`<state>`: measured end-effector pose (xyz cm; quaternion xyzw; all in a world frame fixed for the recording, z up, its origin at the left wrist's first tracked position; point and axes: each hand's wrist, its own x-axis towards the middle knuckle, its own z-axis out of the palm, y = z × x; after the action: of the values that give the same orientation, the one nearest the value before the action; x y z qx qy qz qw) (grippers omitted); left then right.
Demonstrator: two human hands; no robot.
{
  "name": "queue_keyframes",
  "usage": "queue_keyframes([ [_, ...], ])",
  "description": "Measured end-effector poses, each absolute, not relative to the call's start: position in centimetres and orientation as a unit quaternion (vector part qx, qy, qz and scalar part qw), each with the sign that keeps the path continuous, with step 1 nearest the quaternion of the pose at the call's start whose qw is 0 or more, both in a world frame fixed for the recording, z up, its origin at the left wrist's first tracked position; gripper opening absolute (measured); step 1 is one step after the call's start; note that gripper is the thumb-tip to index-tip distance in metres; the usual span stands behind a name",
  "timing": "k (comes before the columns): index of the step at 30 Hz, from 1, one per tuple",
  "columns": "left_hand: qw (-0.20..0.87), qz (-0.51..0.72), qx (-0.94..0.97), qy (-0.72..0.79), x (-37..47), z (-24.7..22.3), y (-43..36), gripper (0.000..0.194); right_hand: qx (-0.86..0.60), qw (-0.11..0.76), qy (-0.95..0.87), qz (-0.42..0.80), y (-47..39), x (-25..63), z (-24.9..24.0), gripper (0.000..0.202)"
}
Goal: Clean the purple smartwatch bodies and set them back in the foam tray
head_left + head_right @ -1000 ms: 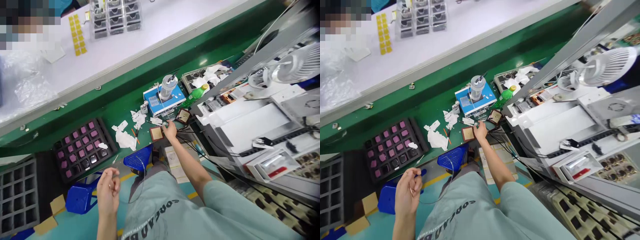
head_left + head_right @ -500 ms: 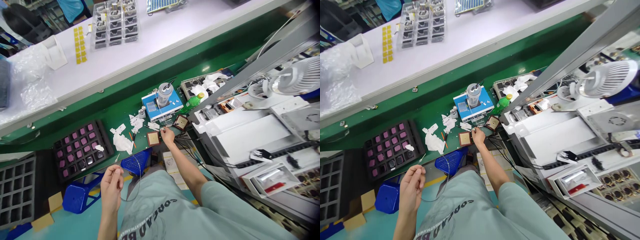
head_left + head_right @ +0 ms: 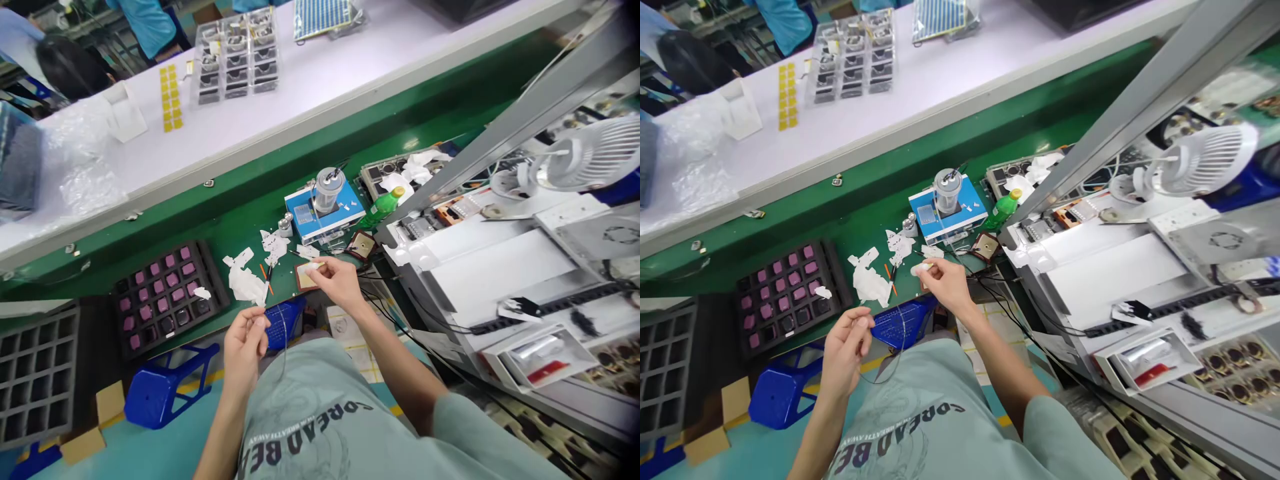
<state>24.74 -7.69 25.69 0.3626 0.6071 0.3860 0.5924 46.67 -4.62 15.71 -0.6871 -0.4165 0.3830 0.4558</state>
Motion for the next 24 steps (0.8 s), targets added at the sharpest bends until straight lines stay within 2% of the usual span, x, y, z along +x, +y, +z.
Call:
queue_keyframes([
  [5,0.602,0.383,0.383,0.587,25.3,25.4,-8.2,0.046,-0.623,0.480,-0.463,0.409,-6.4,45.0,20.4,0.027],
  [11,0.608,0.386,0.378,0.583,25.7,25.0,-8.8,0.050,-0.583,0.473,-0.522,0.405,-7.8,43.5,23.1,0.023],
  [24,0.620,0.399,0.348,0.578,25.9,25.5,-8.8,0.058,-0.541,0.475,-0.568,0.397,-7.9,42.5,24.6,0.015],
])
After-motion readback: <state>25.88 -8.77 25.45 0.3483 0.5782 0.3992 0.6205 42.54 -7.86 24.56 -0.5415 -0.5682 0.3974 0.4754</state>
